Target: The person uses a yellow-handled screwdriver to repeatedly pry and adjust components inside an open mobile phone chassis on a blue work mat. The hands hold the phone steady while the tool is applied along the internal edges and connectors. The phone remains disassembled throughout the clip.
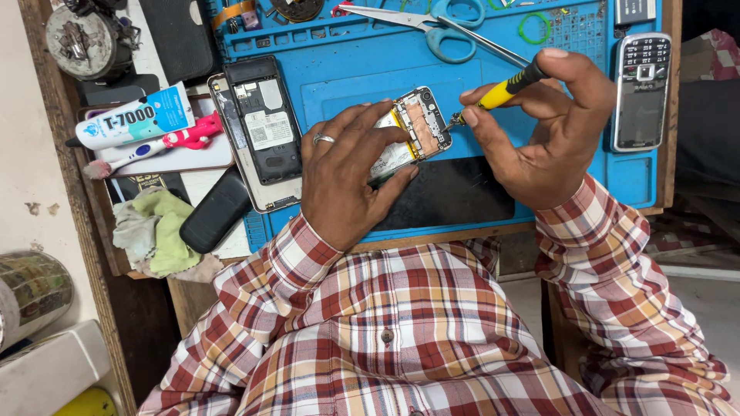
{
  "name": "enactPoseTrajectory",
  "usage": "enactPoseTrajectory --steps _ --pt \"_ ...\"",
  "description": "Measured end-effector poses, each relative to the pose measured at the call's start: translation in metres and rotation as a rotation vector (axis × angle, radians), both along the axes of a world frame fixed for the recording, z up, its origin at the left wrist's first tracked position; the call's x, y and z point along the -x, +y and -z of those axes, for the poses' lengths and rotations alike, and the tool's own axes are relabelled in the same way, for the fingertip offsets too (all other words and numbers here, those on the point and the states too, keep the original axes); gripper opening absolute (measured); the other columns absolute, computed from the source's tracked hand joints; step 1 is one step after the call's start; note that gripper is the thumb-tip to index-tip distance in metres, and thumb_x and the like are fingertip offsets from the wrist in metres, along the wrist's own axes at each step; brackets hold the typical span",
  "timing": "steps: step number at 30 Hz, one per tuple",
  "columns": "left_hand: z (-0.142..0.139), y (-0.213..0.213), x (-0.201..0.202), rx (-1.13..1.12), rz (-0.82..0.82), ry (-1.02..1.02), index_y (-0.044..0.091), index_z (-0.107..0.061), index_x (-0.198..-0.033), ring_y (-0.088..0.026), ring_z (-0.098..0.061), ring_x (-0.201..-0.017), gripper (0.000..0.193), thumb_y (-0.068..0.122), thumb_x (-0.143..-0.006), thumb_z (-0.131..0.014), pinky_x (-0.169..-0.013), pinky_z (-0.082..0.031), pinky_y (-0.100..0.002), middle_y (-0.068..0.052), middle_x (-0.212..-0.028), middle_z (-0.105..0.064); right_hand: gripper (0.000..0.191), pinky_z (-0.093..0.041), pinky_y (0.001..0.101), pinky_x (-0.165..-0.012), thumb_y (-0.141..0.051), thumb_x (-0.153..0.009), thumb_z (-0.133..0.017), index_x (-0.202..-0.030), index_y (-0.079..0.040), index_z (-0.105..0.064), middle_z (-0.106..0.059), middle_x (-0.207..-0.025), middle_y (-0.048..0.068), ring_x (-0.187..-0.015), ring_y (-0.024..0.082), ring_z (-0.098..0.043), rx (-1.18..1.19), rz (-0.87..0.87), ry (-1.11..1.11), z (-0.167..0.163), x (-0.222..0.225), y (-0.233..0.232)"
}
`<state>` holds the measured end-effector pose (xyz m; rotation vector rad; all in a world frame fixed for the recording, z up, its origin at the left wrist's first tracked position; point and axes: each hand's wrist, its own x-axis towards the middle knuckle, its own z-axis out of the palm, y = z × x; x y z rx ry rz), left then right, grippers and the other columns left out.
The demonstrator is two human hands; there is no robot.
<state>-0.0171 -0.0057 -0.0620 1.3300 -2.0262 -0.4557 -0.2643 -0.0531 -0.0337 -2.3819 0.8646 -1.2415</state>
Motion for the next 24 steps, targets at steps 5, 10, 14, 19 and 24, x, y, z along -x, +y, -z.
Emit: enactPoseTrajectory --steps 5,10,14,19,24 --pt "0.0007 0.0 0.0004 0.001 -0.004 -0.006 0.017 -0.072 -0.12 -0.032 -0.053 -0.137 0.037 0.034 -0.089 -0.084 -0.115 -0.033 -0.054 -0.008 -0.147 -0.061 0.078 -0.061 0.0306 -0.086 0.016 -0.104 -0.074 -0.154 -0.009 -0.02 -0.057 -0.13 0.019 -0.103 0.028 -0.075 0.005 0.022 -0.009 0.0019 -0.0005 0.0025" --pt "0.0021 0.0002 0.0006 0.002 -0.006 -0.004 0.017 -0.072 -0.119 -0.032 -0.053 -0.138 0.037 0.034 -0.089 -0.084 -0.115 -0.033 -0.055 -0.009 -0.147 -0.061 0.077 -0.065 0.031 -0.088 0.018 -0.103 -0.074 -0.152 -0.008 -0.021 -0.049 -0.134 0.02 -0.104 0.029 -0.075 0.014 0.012 -0.024 0.003 -0.0022 0.0015" --pt "0.002 0.0006 -0.0004 0.005 -0.003 -0.004 0.017 -0.072 -0.119 -0.032 -0.053 -0.138 0.036 0.033 -0.089 -0.084 -0.115 -0.032 -0.054 -0.009 -0.146 -0.061 0.075 -0.066 0.0315 -0.09 0.017 -0.104 -0.073 -0.152 -0.009 -0.022 -0.055 -0.128 0.019 -0.106 0.029 -0.075 -0.025 -0.006 -0.045 0.0048 -0.0045 0.0017" --pt "0.0018 0.0003 0.0006 0.005 0.002 0.001 0.017 -0.072 -0.118 -0.031 -0.053 -0.138 0.036 0.033 -0.089 -0.084 -0.115 -0.033 -0.054 -0.009 -0.146 -0.061 0.074 -0.065 0.0318 -0.088 0.017 -0.102 -0.074 -0.15 -0.008 -0.023 -0.059 -0.125 0.018 -0.104 0.028 -0.075 -0.036 0.011 -0.027 0.0044 -0.0062 0.0051" --pt "0.001 0.0012 -0.0012 -0.008 0.003 0.004 0.016 -0.073 -0.116 -0.031 -0.053 -0.138 0.035 0.033 -0.088 -0.084 -0.114 -0.033 -0.053 -0.009 -0.146 -0.061 0.076 -0.065 0.0302 -0.089 0.017 -0.104 -0.074 -0.152 -0.009 -0.022 -0.056 -0.126 0.018 -0.104 0.027 -0.076 -0.04 -0.002 -0.047 0.0036 -0.0078 0.0039"
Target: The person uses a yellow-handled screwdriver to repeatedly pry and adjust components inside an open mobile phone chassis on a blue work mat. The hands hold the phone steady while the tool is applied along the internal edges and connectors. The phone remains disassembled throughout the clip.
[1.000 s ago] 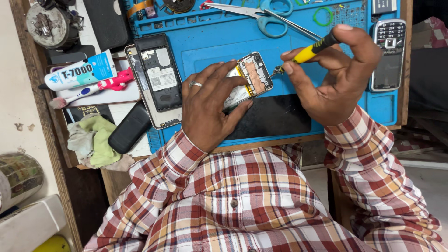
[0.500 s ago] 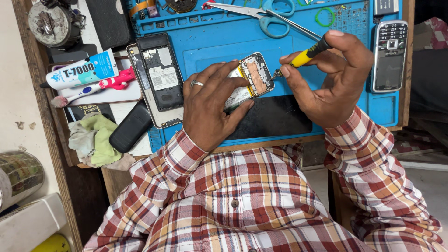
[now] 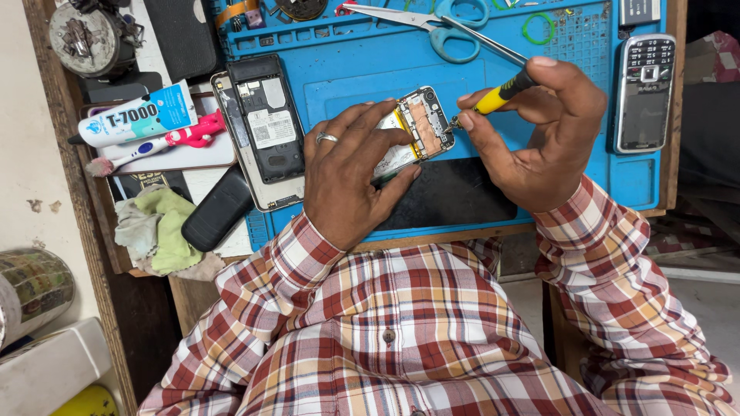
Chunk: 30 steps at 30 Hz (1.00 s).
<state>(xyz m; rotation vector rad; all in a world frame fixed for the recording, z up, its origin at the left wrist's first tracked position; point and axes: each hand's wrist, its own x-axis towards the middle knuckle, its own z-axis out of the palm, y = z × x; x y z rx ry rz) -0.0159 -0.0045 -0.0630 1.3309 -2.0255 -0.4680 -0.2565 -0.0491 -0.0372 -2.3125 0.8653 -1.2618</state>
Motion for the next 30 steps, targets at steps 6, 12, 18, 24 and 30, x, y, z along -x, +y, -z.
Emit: enactPoseTrajectory --steps 6,12,18,24,30 --pt "-0.004 0.001 0.001 0.029 -0.016 0.009 0.016 -0.077 -0.114 -0.031 -0.048 -0.143 0.033 0.041 -0.093 -0.084 -0.116 -0.033 -0.053 -0.007 -0.146 -0.061 0.079 -0.063 0.0332 -0.089 0.018 -0.103 -0.074 -0.153 -0.007 -0.017 -0.048 -0.141 0.015 -0.101 0.03 -0.075 -0.038 0.017 -0.031 0.002 0.006 0.0" --pt "-0.006 0.001 -0.001 0.043 0.012 0.099 0.018 -0.082 -0.104 -0.032 -0.041 -0.148 0.035 0.047 -0.087 -0.086 -0.117 -0.031 -0.053 -0.006 -0.145 -0.061 0.074 -0.067 0.0326 -0.098 0.014 -0.108 -0.07 -0.156 0.0 -0.015 -0.018 -0.163 0.002 -0.105 0.03 -0.078 -0.278 -0.025 -0.227 0.02 0.002 0.014" --pt "-0.008 0.002 -0.003 0.035 0.041 0.145 0.021 -0.082 -0.095 -0.031 -0.041 -0.15 0.016 0.036 -0.091 -0.086 -0.119 -0.03 -0.052 -0.001 -0.146 -0.061 0.073 -0.069 0.0323 -0.097 0.016 -0.105 -0.07 -0.157 0.003 -0.02 -0.016 -0.163 -0.001 -0.104 0.031 -0.078 -0.267 -0.006 -0.172 0.02 0.001 0.015" --pt "-0.006 0.001 -0.003 0.057 0.059 0.137 0.021 -0.081 -0.094 -0.031 -0.039 -0.15 0.013 0.032 -0.091 -0.086 -0.118 -0.03 -0.052 -0.001 -0.146 -0.061 0.065 -0.069 0.0287 -0.091 0.009 -0.097 -0.075 -0.142 0.011 -0.028 -0.015 -0.153 0.005 -0.102 0.026 -0.078 -0.391 0.05 -0.266 0.011 -0.006 0.012" --pt "-0.005 0.001 -0.003 0.067 0.041 0.12 0.02 -0.079 -0.09 -0.03 -0.039 -0.151 0.012 0.029 -0.09 -0.086 -0.119 -0.03 -0.053 0.0 -0.145 -0.061 0.016 -0.061 0.0218 -0.084 0.003 -0.101 -0.085 -0.105 0.012 -0.073 -0.021 -0.15 -0.003 -0.109 0.016 -0.055 -0.076 0.099 -0.038 0.007 -0.007 0.016"
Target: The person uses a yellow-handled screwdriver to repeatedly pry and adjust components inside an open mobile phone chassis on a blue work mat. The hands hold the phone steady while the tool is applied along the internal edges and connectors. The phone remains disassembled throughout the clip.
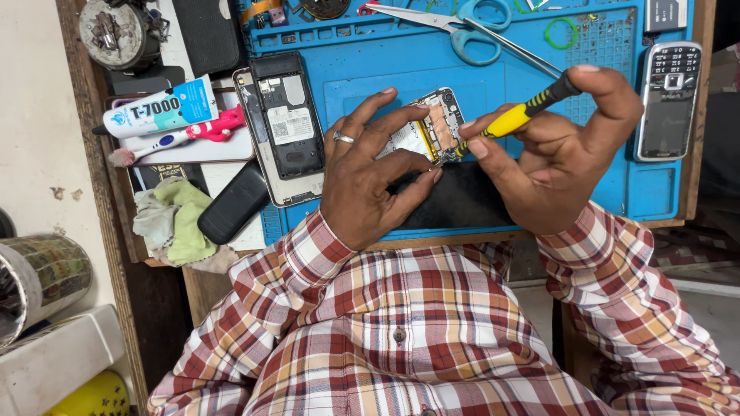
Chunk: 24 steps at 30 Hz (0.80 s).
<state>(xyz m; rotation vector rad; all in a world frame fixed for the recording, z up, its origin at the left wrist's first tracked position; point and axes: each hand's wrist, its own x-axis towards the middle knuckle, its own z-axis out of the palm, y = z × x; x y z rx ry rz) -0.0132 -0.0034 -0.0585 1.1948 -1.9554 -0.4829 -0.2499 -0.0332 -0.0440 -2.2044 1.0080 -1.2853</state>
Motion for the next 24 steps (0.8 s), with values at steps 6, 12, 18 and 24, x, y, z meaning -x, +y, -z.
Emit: enactPoseTrajectory --steps 6,12,18,24 --pt "-0.0001 -0.0005 -0.0002 0.006 0.003 -0.005 0.019 -0.078 -0.089 -0.03 -0.039 -0.151 0.012 0.028 -0.09 -0.087 -0.119 -0.03 -0.054 0.0 -0.145 -0.062 0.018 -0.056 0.0216 -0.076 -0.001 -0.097 -0.086 -0.102 0.009 -0.072 -0.023 -0.149 0.0 -0.101 0.012 -0.053 0.059 0.034 0.016 0.0035 0.0043 -0.0002" --pt "-0.0014 0.0002 -0.0014 0.002 -0.003 -0.014 0.019 -0.078 -0.088 -0.029 -0.039 -0.151 0.012 0.027 -0.09 -0.087 -0.119 -0.03 -0.054 0.001 -0.144 -0.062 0.022 -0.06 0.0214 -0.079 -0.003 -0.098 -0.089 -0.098 0.007 -0.069 -0.025 -0.148 0.003 -0.11 0.016 -0.055 0.094 0.027 0.012 0.0066 0.0052 -0.0016" --pt "-0.0007 0.0008 0.0002 0.003 -0.004 -0.023 0.02 -0.078 -0.087 -0.029 -0.039 -0.15 0.011 0.026 -0.089 -0.087 -0.118 -0.03 -0.055 0.001 -0.144 -0.062 0.028 -0.061 0.0255 -0.086 -0.005 -0.095 -0.091 -0.097 0.006 -0.065 -0.027 -0.149 0.003 -0.114 0.017 -0.051 0.129 0.027 0.043 0.0081 0.0042 -0.0008" --pt "0.0 0.0005 -0.0003 0.017 0.002 -0.028 0.019 -0.078 -0.087 -0.03 -0.038 -0.15 0.011 0.026 -0.09 -0.087 -0.119 -0.03 -0.054 0.0 -0.145 -0.061 0.025 -0.059 0.0267 -0.084 -0.003 -0.096 -0.091 -0.101 0.007 -0.068 -0.026 -0.149 0.003 -0.11 0.014 -0.053 0.14 -0.007 0.044 0.0072 0.0034 -0.0018"
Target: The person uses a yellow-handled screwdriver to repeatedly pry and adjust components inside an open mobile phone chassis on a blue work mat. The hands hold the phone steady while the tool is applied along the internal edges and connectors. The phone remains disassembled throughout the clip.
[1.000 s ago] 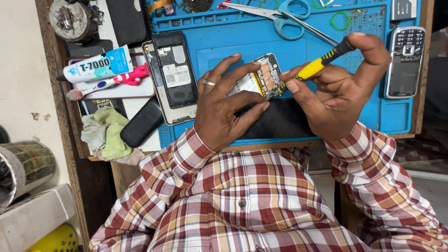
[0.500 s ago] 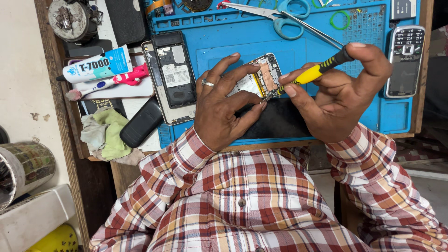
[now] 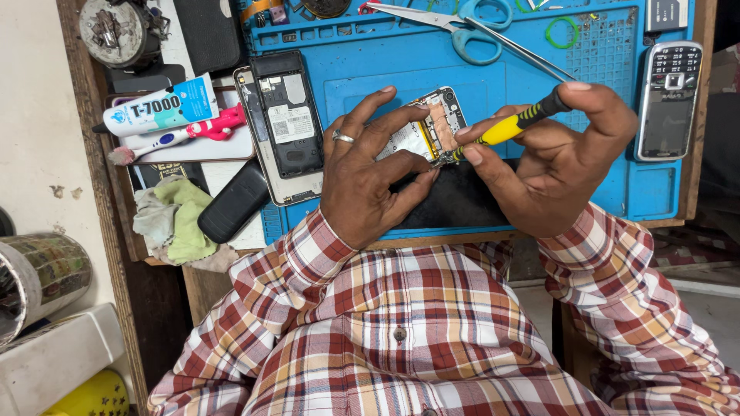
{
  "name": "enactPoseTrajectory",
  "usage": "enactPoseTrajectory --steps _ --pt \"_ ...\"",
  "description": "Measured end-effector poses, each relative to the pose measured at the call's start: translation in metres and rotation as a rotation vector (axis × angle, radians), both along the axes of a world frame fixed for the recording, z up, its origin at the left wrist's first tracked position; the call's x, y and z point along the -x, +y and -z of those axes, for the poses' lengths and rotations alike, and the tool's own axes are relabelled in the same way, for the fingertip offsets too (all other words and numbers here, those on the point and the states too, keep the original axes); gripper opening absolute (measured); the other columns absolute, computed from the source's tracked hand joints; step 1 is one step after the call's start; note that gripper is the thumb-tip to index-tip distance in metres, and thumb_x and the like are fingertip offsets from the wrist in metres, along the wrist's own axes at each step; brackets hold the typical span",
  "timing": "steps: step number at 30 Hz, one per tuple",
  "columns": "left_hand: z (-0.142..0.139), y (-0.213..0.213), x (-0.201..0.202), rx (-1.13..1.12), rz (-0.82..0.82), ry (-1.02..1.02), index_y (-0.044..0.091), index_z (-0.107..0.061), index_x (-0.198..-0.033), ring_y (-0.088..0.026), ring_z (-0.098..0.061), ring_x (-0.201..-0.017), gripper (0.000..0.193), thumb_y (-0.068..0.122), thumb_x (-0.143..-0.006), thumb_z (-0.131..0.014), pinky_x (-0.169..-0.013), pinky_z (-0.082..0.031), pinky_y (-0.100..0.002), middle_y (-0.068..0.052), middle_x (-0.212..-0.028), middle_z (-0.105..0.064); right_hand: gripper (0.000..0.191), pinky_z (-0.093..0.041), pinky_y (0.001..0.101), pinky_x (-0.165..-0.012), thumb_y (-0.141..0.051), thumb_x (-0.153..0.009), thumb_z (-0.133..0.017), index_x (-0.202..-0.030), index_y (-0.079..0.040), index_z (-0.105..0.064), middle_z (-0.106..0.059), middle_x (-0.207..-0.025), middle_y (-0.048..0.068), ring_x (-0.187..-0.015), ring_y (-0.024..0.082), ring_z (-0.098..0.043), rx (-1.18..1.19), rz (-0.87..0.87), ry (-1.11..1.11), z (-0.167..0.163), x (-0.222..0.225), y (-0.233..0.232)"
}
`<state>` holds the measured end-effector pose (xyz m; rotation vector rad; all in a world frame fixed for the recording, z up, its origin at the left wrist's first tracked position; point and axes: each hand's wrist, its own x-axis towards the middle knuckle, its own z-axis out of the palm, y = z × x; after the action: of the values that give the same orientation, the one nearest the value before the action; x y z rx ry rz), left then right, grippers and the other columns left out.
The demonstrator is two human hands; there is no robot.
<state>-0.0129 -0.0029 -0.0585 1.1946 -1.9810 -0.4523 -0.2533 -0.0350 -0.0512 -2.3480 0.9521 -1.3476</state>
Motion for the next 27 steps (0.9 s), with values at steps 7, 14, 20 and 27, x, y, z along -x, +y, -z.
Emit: enactPoseTrajectory --steps 7,14,20,27 --pt "0.0012 0.0008 0.0001 0.017 -0.007 -0.016 0.02 -0.078 -0.087 -0.029 -0.039 -0.15 0.012 0.027 -0.091 -0.087 -0.118 -0.03 -0.055 0.001 -0.144 -0.061 0.026 -0.057 0.0274 -0.083 -0.006 -0.095 -0.092 -0.101 0.006 -0.069 -0.028 -0.148 0.002 -0.108 0.016 -0.051 0.023 0.024 0.029 -0.001 -0.0003 0.0004" --pt "0.0001 0.0007 -0.0001 0.017 -0.002 -0.03 0.02 -0.078 -0.088 -0.029 -0.039 -0.15 0.011 0.026 -0.09 -0.086 -0.118 -0.031 -0.055 0.001 -0.145 -0.059 0.026 -0.054 0.0307 -0.086 -0.008 -0.094 -0.093 -0.101 0.003 -0.071 -0.028 -0.147 0.002 -0.11 0.016 -0.048 0.046 0.047 0.044 0.0025 0.0015 0.0023" --pt "0.0012 0.0029 -0.0003 0.014 -0.003 -0.037 0.019 -0.077 -0.086 -0.029 -0.039 -0.15 0.012 0.026 -0.09 -0.087 -0.118 -0.032 -0.056 0.001 -0.145 -0.059 0.031 -0.055 0.0309 -0.086 -0.008 -0.092 -0.094 -0.101 0.005 -0.067 -0.029 -0.145 0.003 -0.109 0.018 -0.05 0.046 0.05 0.038 0.0067 0.0035 0.0031" --pt "0.0023 0.0023 -0.0005 0.029 -0.008 -0.05 0.019 -0.077 -0.087 -0.028 -0.038 -0.15 0.012 0.026 -0.09 -0.086 -0.118 -0.032 -0.056 0.001 -0.146 -0.059 0.031 -0.054 0.0309 -0.086 -0.004 -0.093 -0.094 -0.104 0.006 -0.067 -0.028 -0.147 0.003 -0.103 0.018 -0.052 0.046 0.031 0.066 -0.0002 -0.0005 0.0043"
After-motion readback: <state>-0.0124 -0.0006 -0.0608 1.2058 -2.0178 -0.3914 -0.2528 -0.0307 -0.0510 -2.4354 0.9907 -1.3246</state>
